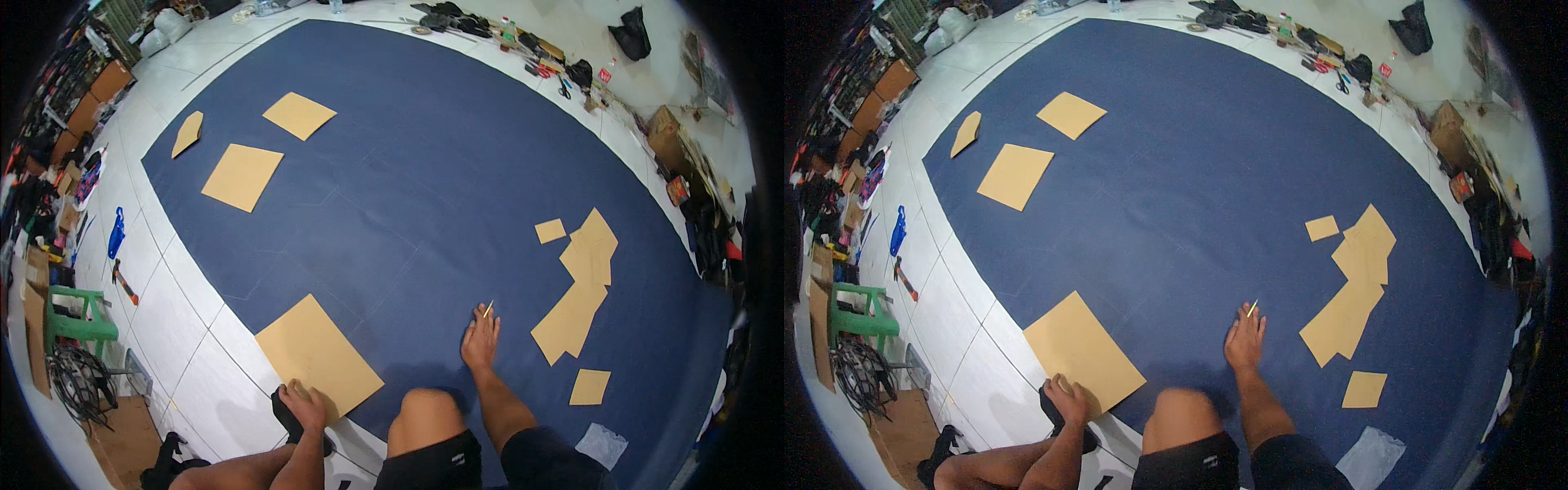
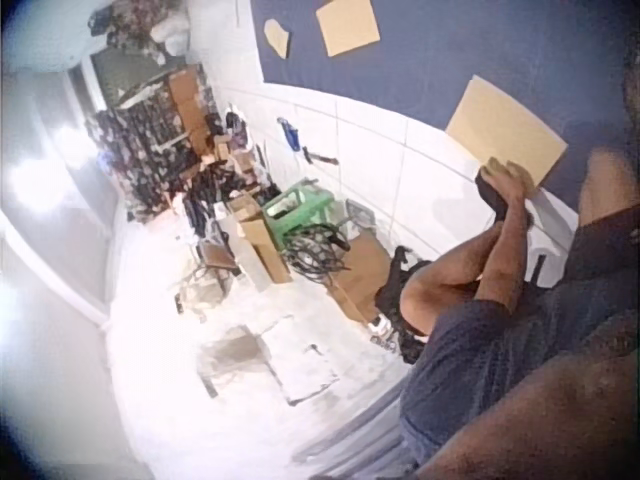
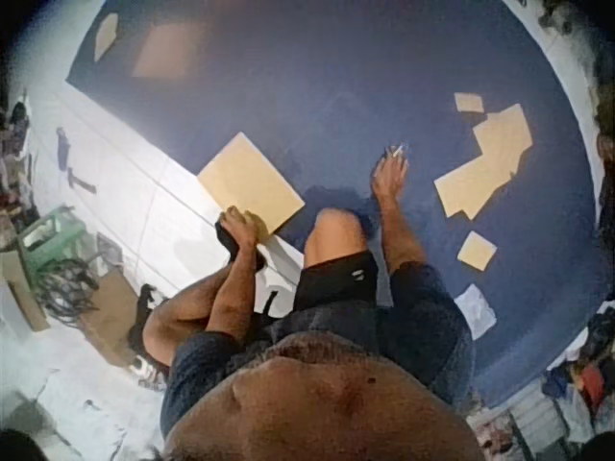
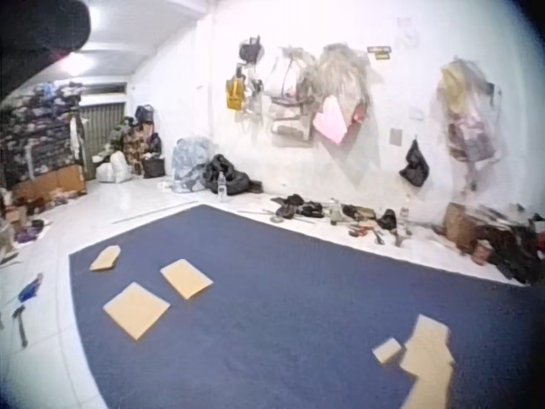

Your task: The person uses a pencil to trace the outline of yellow paper templates onto a large blue fabric sheet while sitting on the floor.

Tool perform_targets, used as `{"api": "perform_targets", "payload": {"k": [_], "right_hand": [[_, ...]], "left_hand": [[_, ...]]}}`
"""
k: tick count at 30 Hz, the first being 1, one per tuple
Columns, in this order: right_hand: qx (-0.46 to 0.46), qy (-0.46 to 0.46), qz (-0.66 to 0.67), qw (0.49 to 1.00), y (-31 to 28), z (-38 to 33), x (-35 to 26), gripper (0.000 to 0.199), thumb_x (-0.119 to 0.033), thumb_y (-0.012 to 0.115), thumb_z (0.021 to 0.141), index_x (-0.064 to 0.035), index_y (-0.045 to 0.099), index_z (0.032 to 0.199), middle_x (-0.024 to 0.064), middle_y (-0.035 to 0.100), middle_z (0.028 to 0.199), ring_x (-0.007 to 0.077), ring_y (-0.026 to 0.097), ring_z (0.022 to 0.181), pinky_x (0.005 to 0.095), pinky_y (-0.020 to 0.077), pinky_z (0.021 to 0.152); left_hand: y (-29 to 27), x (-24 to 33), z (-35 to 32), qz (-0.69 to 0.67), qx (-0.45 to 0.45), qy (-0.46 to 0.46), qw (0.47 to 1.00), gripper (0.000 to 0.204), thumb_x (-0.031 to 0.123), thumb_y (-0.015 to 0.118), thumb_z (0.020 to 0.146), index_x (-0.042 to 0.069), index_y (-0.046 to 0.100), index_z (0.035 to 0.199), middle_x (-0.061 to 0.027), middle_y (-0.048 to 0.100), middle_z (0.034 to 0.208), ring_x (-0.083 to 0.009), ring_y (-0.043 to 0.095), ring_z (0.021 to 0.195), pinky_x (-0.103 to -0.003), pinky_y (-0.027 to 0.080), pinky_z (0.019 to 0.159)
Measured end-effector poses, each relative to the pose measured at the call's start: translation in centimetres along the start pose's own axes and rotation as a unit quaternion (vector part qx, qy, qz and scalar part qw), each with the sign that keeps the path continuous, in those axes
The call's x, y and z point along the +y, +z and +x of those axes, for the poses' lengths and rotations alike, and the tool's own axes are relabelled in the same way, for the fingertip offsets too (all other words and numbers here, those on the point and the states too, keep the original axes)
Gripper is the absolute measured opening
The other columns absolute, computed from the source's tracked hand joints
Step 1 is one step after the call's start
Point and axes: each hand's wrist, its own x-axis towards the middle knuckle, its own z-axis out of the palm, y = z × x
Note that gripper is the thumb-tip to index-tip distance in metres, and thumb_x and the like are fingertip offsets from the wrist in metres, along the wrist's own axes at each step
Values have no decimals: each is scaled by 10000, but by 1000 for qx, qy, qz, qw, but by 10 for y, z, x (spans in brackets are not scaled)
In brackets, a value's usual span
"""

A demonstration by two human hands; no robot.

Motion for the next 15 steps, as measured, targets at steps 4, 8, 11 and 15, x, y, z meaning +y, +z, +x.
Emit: {"api": "perform_targets", "payload": {"k": [4,8,11,15], "right_hand": [[-11,6,0,1000,1,5,-2,395,-145,423,1031,10,510,1383,178,457,1546,381,306,1500,548,152,1246],[-10,6,8,1000,1,7,-2,384,-135,441,1017,18,518,1360,187,456,1543,402,312,1492,568,154,1240],[-10,14,24,1000,1,7,-2,390,-142,466,1006,26,521,1353,194,471,1529,413,326,1483,581,149,1235],[-13,22,32,999,8,0,8,429,-134,508,985,34,506,1380,206,503,1499,415,367,1464,585,152,1229]], "left_hand": [[-1,17,23,60,35,-20,997,511,114,680,887,-37,508,1344,-335,368,1473,-480,373,1384,-512,306,1173],[27,72,93,24,7,43,999,496,178,689,910,-32,538,1333,-322,448,1422,-475,395,1375,-517,311,1167],[77,150,161,-6,-5,125,992,489,249,673,934,-14,564,1332,-316,458,1438,-474,397,1380,-519,315,1165],[153,263,230,24,-47,189,981,564,332,625,966,20,514,1422,-295,406,1514,-469,341,1434,-539,274,1189]]}}
